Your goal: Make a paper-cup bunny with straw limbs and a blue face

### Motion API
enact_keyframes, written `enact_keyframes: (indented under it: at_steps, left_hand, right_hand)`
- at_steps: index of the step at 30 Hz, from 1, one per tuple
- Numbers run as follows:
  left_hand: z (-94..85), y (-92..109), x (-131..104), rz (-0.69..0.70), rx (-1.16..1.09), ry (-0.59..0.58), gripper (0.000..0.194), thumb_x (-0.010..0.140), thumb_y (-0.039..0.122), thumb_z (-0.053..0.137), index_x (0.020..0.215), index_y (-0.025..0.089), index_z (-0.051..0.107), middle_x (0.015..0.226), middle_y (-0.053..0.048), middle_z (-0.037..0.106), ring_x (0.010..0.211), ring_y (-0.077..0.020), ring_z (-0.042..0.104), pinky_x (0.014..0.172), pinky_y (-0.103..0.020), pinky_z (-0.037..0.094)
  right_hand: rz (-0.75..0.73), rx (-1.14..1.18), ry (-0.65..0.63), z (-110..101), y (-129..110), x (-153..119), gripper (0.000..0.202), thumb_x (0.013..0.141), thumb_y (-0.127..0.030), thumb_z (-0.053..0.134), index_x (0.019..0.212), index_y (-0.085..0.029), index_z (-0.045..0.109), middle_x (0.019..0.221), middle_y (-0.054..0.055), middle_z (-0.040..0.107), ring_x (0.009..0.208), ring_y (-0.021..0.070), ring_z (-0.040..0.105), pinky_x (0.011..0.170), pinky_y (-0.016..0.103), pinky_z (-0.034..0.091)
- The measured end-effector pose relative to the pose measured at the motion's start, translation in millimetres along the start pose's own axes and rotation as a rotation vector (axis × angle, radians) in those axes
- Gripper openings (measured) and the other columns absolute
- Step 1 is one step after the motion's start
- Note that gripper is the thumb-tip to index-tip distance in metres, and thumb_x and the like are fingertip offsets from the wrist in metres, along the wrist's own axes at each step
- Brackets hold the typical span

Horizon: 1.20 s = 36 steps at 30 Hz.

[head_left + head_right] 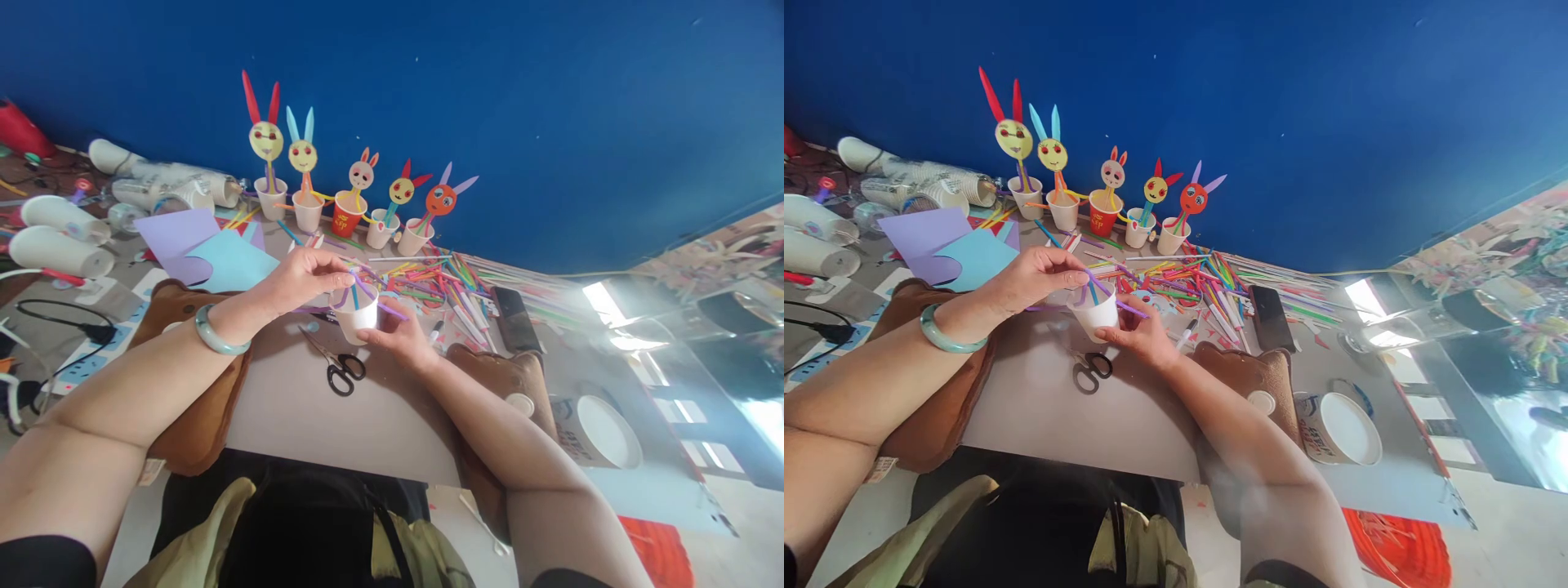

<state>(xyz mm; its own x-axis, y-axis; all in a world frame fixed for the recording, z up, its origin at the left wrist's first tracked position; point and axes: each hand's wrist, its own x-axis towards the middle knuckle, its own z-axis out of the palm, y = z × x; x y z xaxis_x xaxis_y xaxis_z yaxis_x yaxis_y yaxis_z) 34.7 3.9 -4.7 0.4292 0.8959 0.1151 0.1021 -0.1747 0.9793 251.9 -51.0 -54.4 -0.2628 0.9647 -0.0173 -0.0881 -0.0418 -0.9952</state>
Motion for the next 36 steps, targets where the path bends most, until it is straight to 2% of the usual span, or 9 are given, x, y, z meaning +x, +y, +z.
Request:
enact_keyframes:
  at_steps: [5,10,12,15,19,20,27,31,36]
  left_hand:
    - [-2.0,6,0,0.001,-0.026,-0.016,0.042,0.078,0.055,0.077,0.088,0.014,0.075,0.088,-0.008,0.077,0.085,-0.0194,0.069,0.079,-0.030,0.054]
    - [-4.9,-3,8,-0.023,-0.352,0.224,0.076,0.088,0.083,0.035,0.111,0.018,0.066,0.115,-0.014,0.073,0.109,-0.0238,0.068,0.086,-0.033,0.058]
    - [0.1,-10,8,-0.021,-0.437,0.264,0.074,0.085,0.082,0.044,0.119,0.020,0.061,0.120,-0.014,0.070,0.113,-0.0239,0.067,0.087,-0.034,0.058]
    - [17.0,-18,1,-0.084,-0.508,0.146,0.070,0.071,0.062,0.080,0.122,0.019,0.059,0.121,-0.012,0.070,0.110,-0.0234,0.068,0.094,-0.036,0.056]
    - [40.3,-20,-15,-0.100,-0.427,-0.159,0.054,0.079,0.049,0.079,0.119,0.016,0.065,0.119,-0.012,0.072,0.111,-0.0238,0.067,0.097,-0.035,0.053]
    - [43.5,-19,-18,-0.084,-0.392,-0.180,0.051,0.079,0.047,0.079,0.118,0.016,0.066,0.119,-0.012,0.072,0.110,-0.0238,0.067,0.096,-0.035,0.052]
    - [43.3,-17,-15,-0.131,-0.508,-0.030,0.059,0.073,0.041,0.083,0.122,0.013,0.066,0.119,-0.014,0.073,0.115,-0.0286,0.065,0.092,-0.037,0.052]
    - [35.2,-14,-11,-0.188,-0.563,0.039,0.055,0.068,0.037,0.086,0.114,0.013,0.070,0.116,-0.014,0.074,0.108,-0.0276,0.067,0.087,-0.035,0.053]
    - [31.9,-17,-13,-0.287,-0.456,-0.157,0.048,0.066,0.033,0.087,0.108,0.013,0.074,0.105,-0.012,0.077,0.100,-0.0281,0.070,0.087,-0.039,0.054]
  right_hand:
    - [-0.049,-0.027,0.003,-2,-2,0,0.052,0.059,-0.038,0.093,0.102,-0.021,0.069,0.092,0.002,0.072,0.087,0.0200,0.066,0.080,0.034,0.055]
    - [-0.143,0.014,0.127,-9,-3,7,0.049,0.065,-0.045,0.088,0.103,-0.022,0.068,0.101,0.004,0.072,0.093,0.0214,0.065,0.078,0.034,0.055]
    - [-0.162,0.032,0.179,-11,-2,10,0.053,0.065,-0.049,0.087,0.106,-0.022,0.067,0.103,0.005,0.072,0.093,0.0214,0.065,0.077,0.033,0.055]
    - [-0.165,0.039,0.187,-10,0,11,0.057,0.065,-0.052,0.086,0.108,-0.021,0.066,0.103,0.006,0.072,0.087,0.0201,0.064,0.072,0.031,0.054]
    - [-0.144,0.008,0.121,-6,0,8,0.056,0.067,-0.053,0.085,0.109,-0.021,0.066,0.098,0.005,0.072,0.082,0.0191,0.064,0.069,0.030,0.054]
    - [-0.141,-0.007,0.097,-5,0,6,0.054,0.068,-0.052,0.085,0.109,-0.021,0.067,0.098,0.004,0.072,0.083,0.0195,0.064,0.071,0.031,0.054]
    - [-0.142,0.029,-0.011,-5,3,6,0.061,0.066,-0.047,0.089,0.118,-0.026,0.067,0.108,0.004,0.072,0.090,0.0216,0.065,0.076,0.034,0.057]
    - [-0.192,0.044,0.053,-16,1,11,0.066,0.063,-0.058,0.087,0.119,-0.029,0.068,0.114,0.005,0.071,0.089,0.0207,0.065,0.077,0.036,0.056]
    - [-0.243,-0.029,0.174,-27,-12,15,0.050,0.071,-0.061,0.081,0.107,-0.027,0.074,0.103,0.003,0.074,0.095,0.0211,0.066,0.086,0.037,0.053]
